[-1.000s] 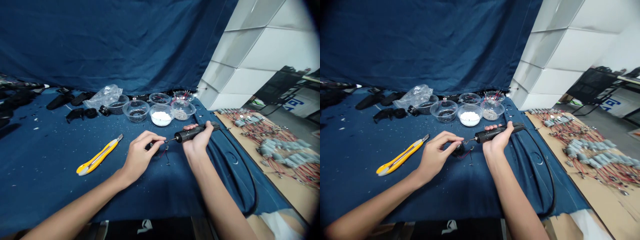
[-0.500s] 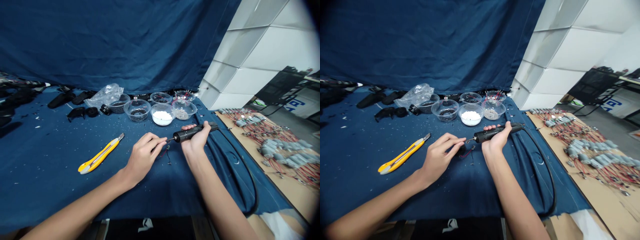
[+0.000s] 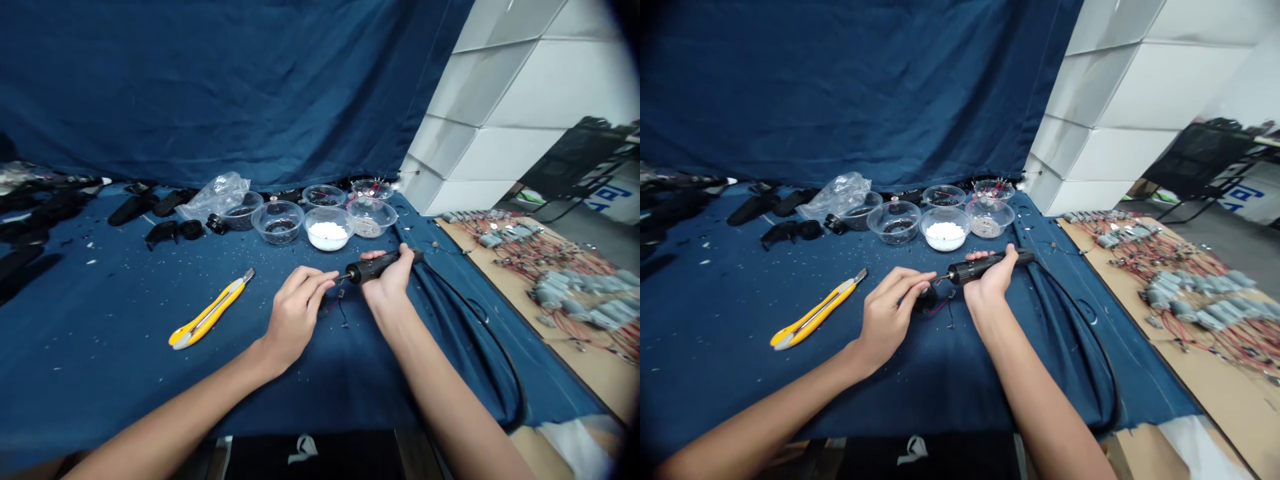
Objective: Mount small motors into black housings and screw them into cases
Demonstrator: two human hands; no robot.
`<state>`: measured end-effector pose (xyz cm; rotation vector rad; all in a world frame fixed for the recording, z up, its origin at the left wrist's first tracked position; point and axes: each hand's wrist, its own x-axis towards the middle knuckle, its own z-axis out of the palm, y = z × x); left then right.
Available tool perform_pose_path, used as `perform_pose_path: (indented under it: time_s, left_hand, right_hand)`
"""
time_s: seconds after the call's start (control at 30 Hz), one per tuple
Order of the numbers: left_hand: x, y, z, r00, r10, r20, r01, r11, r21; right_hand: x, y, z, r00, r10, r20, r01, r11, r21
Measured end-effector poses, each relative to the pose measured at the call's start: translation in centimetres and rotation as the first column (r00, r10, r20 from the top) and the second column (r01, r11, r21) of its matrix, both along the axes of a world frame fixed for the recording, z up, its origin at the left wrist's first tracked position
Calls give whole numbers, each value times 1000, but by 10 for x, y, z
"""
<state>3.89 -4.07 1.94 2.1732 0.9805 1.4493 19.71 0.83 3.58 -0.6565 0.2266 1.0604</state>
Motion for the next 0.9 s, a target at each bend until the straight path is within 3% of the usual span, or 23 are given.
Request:
perform_pose_path:
  time_s: [0.23,0.53,0.73,0.9]
  left_hand:
    - [2,-1,2,999,18,-35,-20,999,-44]
    - [-2,1,-3,985,16,-172,-3,997,75]
    - [-2,3,1,996,18,-82,-20,1000,-16]
    - [-2,5,4,996,82,-15,-82,997,-6]
  right_hand:
    - [0,1,-1,1000,-10,20,10,1000,-3]
    - [1,3,-2,999,-35,6,35,999,-36]
    - [1,3,-3,1000,-31,-2,31,999,-9]
    - [1,3,-4,1000,-22,19,22,1000,-19]
